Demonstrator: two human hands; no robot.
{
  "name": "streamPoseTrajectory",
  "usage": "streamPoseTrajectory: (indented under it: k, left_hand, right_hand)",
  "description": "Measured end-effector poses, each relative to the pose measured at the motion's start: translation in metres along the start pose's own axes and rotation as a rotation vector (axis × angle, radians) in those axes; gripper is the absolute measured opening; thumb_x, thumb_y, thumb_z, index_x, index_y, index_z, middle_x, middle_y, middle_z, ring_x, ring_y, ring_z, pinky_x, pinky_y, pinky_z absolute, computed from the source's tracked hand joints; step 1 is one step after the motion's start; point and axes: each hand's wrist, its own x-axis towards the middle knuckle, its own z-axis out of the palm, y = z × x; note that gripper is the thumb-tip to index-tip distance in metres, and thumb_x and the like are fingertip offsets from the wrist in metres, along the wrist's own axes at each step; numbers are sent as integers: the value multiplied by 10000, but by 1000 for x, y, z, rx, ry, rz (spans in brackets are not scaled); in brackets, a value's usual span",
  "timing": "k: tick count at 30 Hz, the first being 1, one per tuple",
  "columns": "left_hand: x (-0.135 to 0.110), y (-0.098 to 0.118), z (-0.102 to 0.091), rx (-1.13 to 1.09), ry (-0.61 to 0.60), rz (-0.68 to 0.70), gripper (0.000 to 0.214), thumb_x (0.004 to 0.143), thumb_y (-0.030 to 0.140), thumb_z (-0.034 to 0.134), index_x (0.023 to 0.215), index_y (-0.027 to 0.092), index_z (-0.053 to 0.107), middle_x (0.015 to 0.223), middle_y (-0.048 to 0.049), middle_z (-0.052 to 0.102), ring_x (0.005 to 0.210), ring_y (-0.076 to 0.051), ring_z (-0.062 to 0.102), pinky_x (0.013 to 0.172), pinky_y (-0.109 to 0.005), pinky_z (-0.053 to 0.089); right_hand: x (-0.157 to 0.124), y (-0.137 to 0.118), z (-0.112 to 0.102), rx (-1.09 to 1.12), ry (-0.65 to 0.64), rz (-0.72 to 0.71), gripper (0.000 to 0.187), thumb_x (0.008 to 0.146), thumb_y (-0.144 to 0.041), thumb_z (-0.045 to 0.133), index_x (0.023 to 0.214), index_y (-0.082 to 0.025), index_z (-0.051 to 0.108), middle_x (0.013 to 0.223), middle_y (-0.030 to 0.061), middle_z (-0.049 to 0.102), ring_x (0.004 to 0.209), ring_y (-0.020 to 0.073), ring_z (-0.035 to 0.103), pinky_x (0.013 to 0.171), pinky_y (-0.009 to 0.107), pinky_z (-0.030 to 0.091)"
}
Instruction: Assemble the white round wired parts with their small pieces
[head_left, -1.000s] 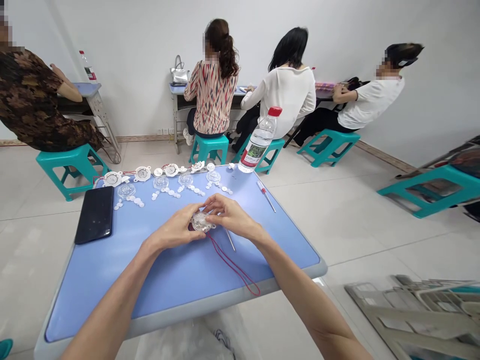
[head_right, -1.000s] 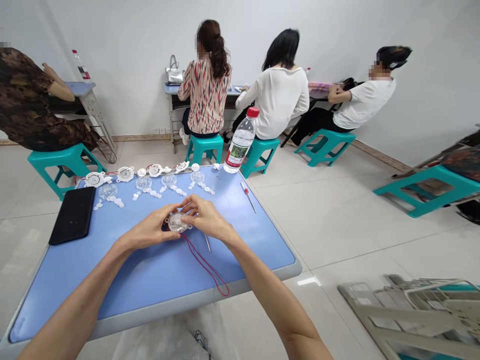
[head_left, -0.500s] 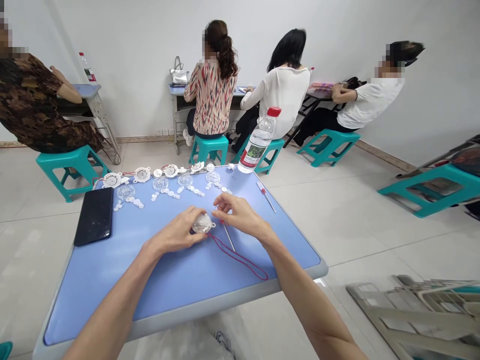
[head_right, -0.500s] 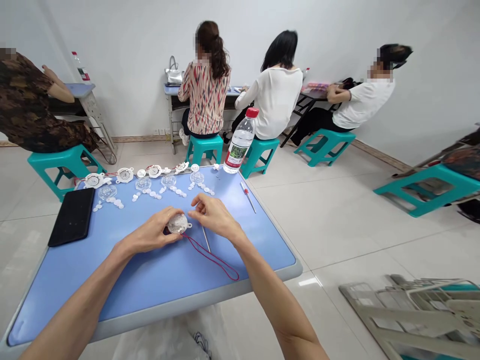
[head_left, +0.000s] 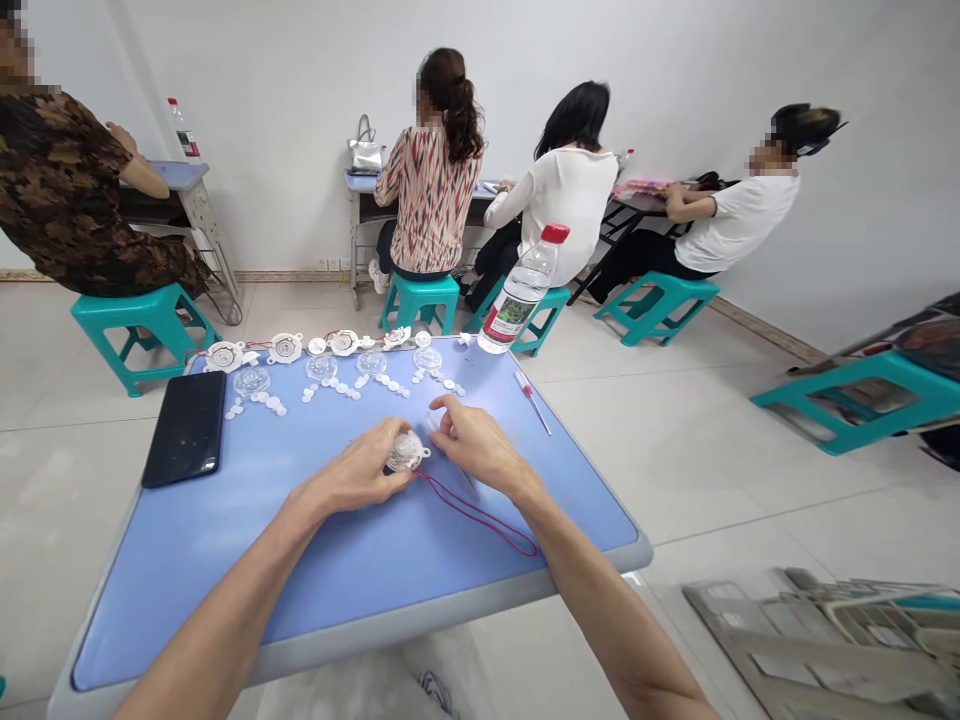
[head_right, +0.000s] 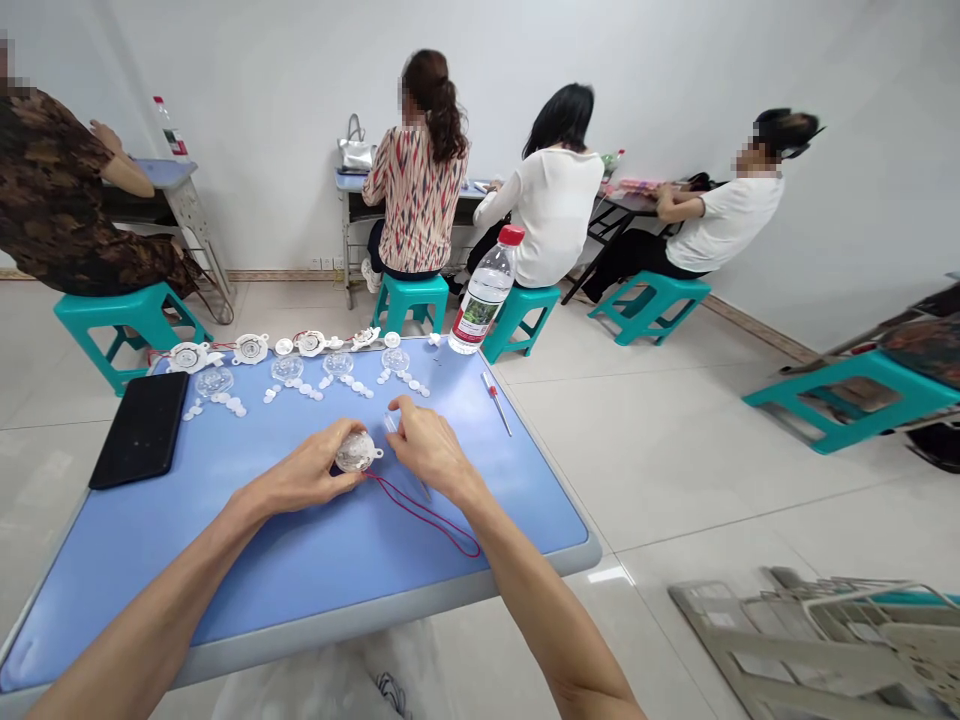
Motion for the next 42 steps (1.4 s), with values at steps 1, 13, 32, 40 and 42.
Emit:
streamPoseTrajectory:
  k: [1,13,32,40,42]
  left_hand:
    - [0,0,1,1,2,11,427,849,279,564,1254,200,455,1157,-87,593,1009,-237,582,892,-370,459]
    - [3,-1,9,72,22,72,395,855,246,530,1241,205,459,1120,-80,569,1034,-239,551,960,-406,421]
    - [3,-1,13,-10,64,-24,407,825,309,593,1190,188,461,1129,-93,596,1008,-266,584,840,-370,461]
    - [3,-4,13,-61,83,-54,462,797,350,645,1187,188,458,1162,-107,592,1070,-291,568,898,-425,461]
    - [3,-4,13,-82,94,-56,466,779,351,668,1172,196,471,1202,-108,576,1105,-290,557,927,-431,457]
  right_hand:
    - [1,1,-3,73,47,-4,344,813,-126,562,1154,-166,549,708,-27,572,637,139,552,650,268,405]
    - [-17,-21,-3,767,667,-493,360,897,-205,569,1231,-306,479,869,-11,563,685,119,583,494,231,540]
    - [-18,-16,15,615,642,-593,376,898,-168,574,1241,-278,462,880,6,580,793,143,610,603,279,593]
    - [-20,-15,12,583,624,-675,392,881,-134,594,1229,-279,486,883,6,585,754,137,615,580,275,588]
    - [-20,-15,11,544,627,-696,384,873,-138,606,1214,-273,492,893,12,598,734,136,617,587,285,590]
